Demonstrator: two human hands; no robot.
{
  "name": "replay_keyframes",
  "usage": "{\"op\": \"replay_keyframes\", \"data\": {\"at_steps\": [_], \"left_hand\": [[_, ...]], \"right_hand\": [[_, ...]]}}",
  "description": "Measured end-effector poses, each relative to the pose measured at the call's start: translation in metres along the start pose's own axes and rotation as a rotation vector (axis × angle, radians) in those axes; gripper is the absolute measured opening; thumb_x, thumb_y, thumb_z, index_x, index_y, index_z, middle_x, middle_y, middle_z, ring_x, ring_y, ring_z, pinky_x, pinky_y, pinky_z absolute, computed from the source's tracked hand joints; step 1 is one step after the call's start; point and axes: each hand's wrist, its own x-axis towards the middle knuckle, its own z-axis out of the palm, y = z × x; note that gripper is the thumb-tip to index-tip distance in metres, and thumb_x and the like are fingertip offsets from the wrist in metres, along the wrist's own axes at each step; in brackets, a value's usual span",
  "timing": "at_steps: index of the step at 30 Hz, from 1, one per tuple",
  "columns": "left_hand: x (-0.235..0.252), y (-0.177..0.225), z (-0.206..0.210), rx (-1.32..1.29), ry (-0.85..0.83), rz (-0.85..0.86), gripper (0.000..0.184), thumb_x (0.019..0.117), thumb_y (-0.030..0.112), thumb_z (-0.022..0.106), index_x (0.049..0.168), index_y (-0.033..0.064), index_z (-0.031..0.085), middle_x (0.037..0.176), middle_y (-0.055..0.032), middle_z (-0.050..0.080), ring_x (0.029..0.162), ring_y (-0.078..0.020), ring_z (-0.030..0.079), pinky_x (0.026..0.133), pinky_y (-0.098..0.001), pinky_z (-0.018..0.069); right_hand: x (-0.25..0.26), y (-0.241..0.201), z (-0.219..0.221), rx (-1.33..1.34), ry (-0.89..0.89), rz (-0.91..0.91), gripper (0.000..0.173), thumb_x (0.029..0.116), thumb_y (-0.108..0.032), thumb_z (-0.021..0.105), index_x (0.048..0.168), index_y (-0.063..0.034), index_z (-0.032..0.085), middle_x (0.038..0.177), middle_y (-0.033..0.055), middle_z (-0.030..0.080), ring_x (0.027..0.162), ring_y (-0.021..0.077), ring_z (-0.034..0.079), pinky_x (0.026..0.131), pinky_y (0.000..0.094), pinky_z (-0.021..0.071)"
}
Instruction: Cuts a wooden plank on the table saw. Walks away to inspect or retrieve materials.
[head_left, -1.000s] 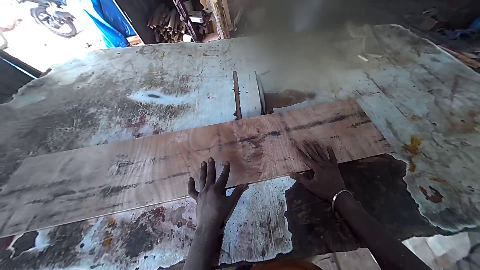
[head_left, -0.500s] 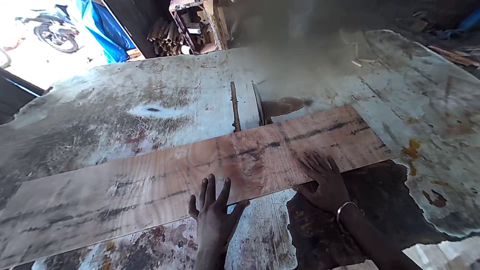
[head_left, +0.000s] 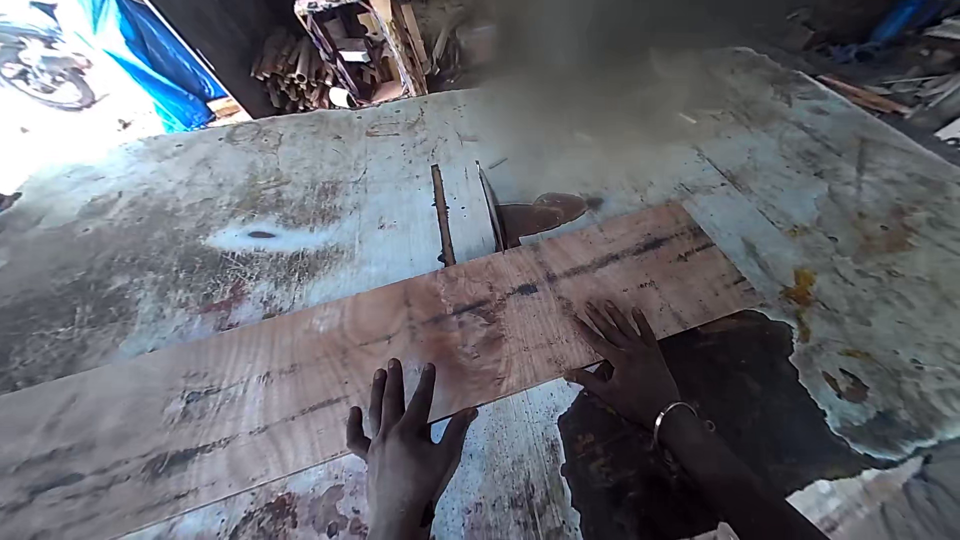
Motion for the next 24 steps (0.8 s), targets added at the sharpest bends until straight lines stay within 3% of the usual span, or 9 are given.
{"op": "replay_keyframes", "data": {"at_steps": [5,11,17,24], "left_hand": [[0.011,0.003,0.003,0.066,-0.007,0.011,0.093,0.0724,0.095,0.041,0.143,0.0374,0.06,0.158,-0.0121,0.045,0.151,-0.0353,0.033,0.117,-0.0715,0.0109],[0.026,0.009,0.002,0.109,-0.106,-0.004,0.106,0.0686,0.1,0.036,0.148,0.0328,0.055,0.163,-0.0197,0.035,0.154,-0.0414,0.025,0.119,-0.0708,0.0092],[0.004,0.011,-0.002,0.066,-0.057,0.013,0.094,0.0732,0.095,0.043,0.145,0.0364,0.058,0.16,-0.0177,0.04,0.152,-0.04,0.03,0.118,-0.0699,0.0157],[0.02,0.013,0.004,0.085,-0.065,-0.012,0.095,0.0725,0.096,0.04,0.145,0.038,0.058,0.161,-0.0159,0.04,0.153,-0.0374,0.028,0.119,-0.0675,0.0139]], "right_hand": [[0.009,-0.003,0.0,-0.008,-0.019,0.017,0.083,0.0865,-0.087,0.038,0.153,-0.0386,0.048,0.163,-0.0098,0.039,0.157,0.0203,0.024,0.126,0.0599,0.011],[0.018,-0.005,0.002,-0.006,-0.051,0.02,0.083,0.0887,-0.086,0.034,0.159,-0.041,0.036,0.168,-0.0093,0.029,0.159,0.0205,0.014,0.127,0.0603,0.004],[0.004,-0.006,-0.006,-0.016,-0.088,0.037,0.086,0.0879,-0.086,0.036,0.158,-0.0374,0.039,0.167,-0.0071,0.033,0.158,0.0201,0.018,0.127,0.0593,0.0059],[0.017,-0.003,-0.001,-0.017,-0.068,0.04,0.084,0.089,-0.086,0.035,0.157,-0.0371,0.042,0.166,-0.0074,0.034,0.158,0.0199,0.019,0.127,0.0585,0.0064]]}}
